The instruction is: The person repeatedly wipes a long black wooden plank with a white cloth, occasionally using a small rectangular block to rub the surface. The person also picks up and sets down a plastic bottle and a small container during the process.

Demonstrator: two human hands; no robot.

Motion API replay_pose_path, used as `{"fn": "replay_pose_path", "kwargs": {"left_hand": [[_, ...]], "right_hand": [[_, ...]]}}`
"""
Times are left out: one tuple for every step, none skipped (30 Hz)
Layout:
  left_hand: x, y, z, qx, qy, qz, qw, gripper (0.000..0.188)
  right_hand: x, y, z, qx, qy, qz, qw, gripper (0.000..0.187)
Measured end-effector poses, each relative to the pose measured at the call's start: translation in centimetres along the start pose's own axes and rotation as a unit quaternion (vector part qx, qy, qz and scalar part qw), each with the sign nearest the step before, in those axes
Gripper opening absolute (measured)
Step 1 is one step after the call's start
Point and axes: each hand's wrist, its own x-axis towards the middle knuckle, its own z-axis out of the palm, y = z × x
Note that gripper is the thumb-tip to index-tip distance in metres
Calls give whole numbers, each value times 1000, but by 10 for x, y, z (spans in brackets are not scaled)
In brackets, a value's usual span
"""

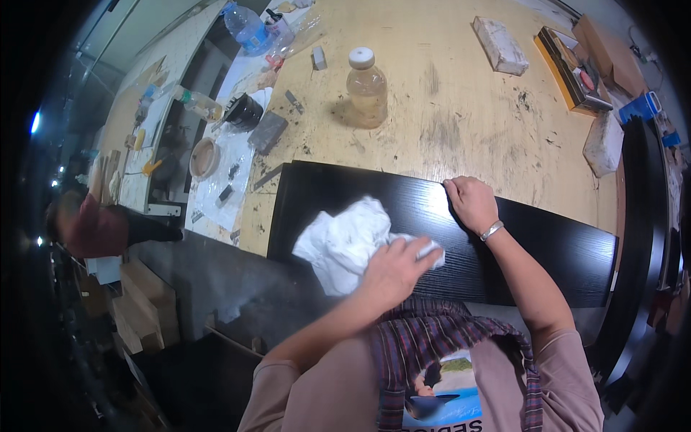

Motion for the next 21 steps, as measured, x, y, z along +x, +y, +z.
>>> {"fn": "replay_pose_path", "kwargs": {"left_hand": [[-10,2,3,18,-13,-5,1000,36],[-23,-13,-1,50,16,-106,993,33],[-39,-37,-12,83,62,-164,981,30],[-64,-76,-31,119,109,-237,958,27],[-95,-114,-54,153,138,-330,921,26],[-127,-143,-80,180,154,-422,875,26],[-157,-156,-109,220,160,-467,841,27],[-179,-153,-132,282,176,-423,843,28],[-177,-149,-143,302,191,-425,832,34],[-162,-140,-143,276,220,-380,855,32],[-140,-128,-134,250,248,-336,874,30],[-121,-113,-115,208,225,-297,904,27],[-101,-90,-90,159,195,-268,930,26],[-79,-57,-55,85,152,-239,955,25],[-65,-21,-26,11,94,-215,972,24],[-56,2,-11,-32,38,-164,985,23],[-59,14,-15,45,-5,-46,998,27],[-73,2,-10,74,48,-67,994,30],[-92,-23,-10,102,98,-82,986,33],[-105,-45,-23,142,111,-127,975,33],[-116,-58,-31,184,125,-180,958,32]], "right_hand": [[1,3,0,-5,-1,0,1000,42],[1,5,-1,-7,-2,-1,1000,42],[0,6,-1,-8,-2,0,1000,43],[-1,3,-6,-8,-2,12,1000,43],[-2,1,-5,-4,-4,10,1000,43],[-2,1,-4,0,-7,6,1000,43],[-1,-1,-4,7,-8,2,1000,43],[-1,-5,-3,9,-21,-3,1000,44],[0,-2,-1,5,-13,-3,1000,44],[0,2,0,1,-5,-2,1000,44],[-1,5,1,-3,2,-3,1000,45],[0,5,-2,-2,-7,11,1000,46],[0,5,-1,0,-9,8,1000,46],[0,6,0,-2,-8,7,1000,46],[0,5,1,-1,-12,0,1000,46],[-1,3,-2,2,-9,-6,1000,47],[0,3,-3,3,-11,-6,1000,47],[0,4,-4,4,-13,-5,1000,47],[-1,4,-4,7,-13,1,1000,47],[-2,6,-5,0,-15,4,1000,48],[-4,6,-5,1,-22,10,1000,48]]}}
